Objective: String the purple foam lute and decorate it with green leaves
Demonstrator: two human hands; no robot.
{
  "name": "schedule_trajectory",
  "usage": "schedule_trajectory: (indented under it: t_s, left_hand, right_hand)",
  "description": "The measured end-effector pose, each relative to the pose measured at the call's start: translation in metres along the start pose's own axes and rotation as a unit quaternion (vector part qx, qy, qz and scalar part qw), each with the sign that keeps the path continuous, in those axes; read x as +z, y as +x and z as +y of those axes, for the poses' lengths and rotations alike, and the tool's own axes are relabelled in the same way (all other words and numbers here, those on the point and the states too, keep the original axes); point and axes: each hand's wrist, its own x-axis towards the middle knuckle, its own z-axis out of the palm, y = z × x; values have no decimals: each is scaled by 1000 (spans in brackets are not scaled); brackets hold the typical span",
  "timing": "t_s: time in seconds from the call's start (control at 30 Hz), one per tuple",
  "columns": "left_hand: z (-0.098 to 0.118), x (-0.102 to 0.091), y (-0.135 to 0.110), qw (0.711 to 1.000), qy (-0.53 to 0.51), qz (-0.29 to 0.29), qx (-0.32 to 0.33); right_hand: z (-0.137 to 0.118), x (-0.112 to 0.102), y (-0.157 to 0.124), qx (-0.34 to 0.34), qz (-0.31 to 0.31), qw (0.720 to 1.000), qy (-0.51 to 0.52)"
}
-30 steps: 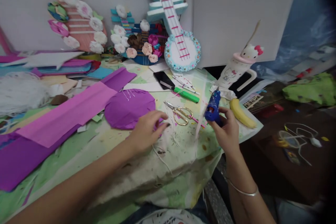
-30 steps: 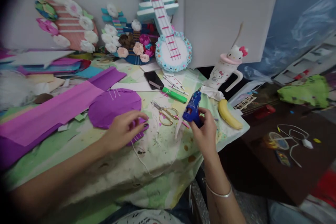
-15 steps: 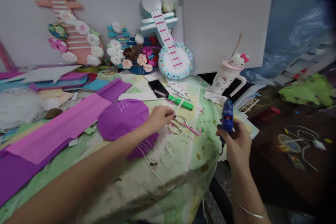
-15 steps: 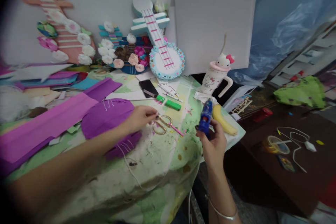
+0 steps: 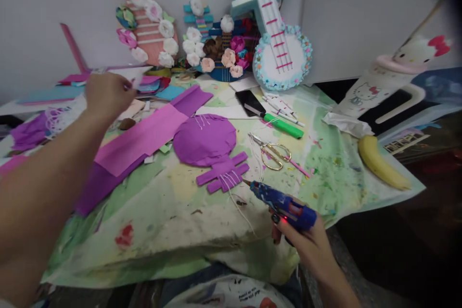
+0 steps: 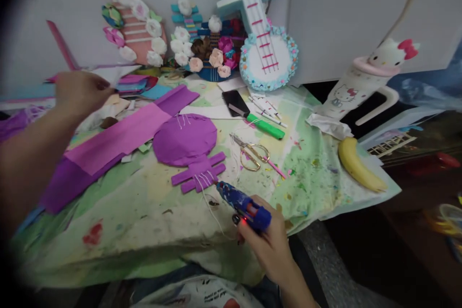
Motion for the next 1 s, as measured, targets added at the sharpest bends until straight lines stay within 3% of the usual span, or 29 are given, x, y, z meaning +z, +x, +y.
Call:
schedule_trajectory:
  t_s: [0.07,0.13,0.2,0.27,0.33,0.43,0.53,0.77,0.9,1.0]
  left_hand:
    - [-25,-1,-2,998,23,14,-63]
    - [-34,1,-10,994,8,69,-90]
    - [-23,5,-27,991,-30,127,-42]
    - [4,12,-54,985,-85,132,71]
    - [39,23,-88,963,-192,67,179]
    - [84,40,-136,881,-320,-43,347]
    - [108,53,-163,837,-363,-93,400]
    - [107,48,-170,794,-345,-94,492]
    - [101,45,-180,794,-271,-88,536]
    - [98,50,-189,797,-230,-48,557]
  right_hand:
    - [-1,7,7,-15,-5,998,-63]
    - [-5,13,14,-32,4,992,-126]
    - [-8,19,19,-43,8,985,-166]
    - [-10,25,23,-38,1,982,-184]
    - [-11,29,24,-29,-8,980,-197]
    - [-12,32,25,-29,-22,975,-217]
    - [-12,33,24,-38,-17,972,-229]
    - [-13,36,23,-52,-13,970,-237]
    - [-13,38,24,-48,-16,969,-241]
    - [-12,37,23,-45,-11,972,-232]
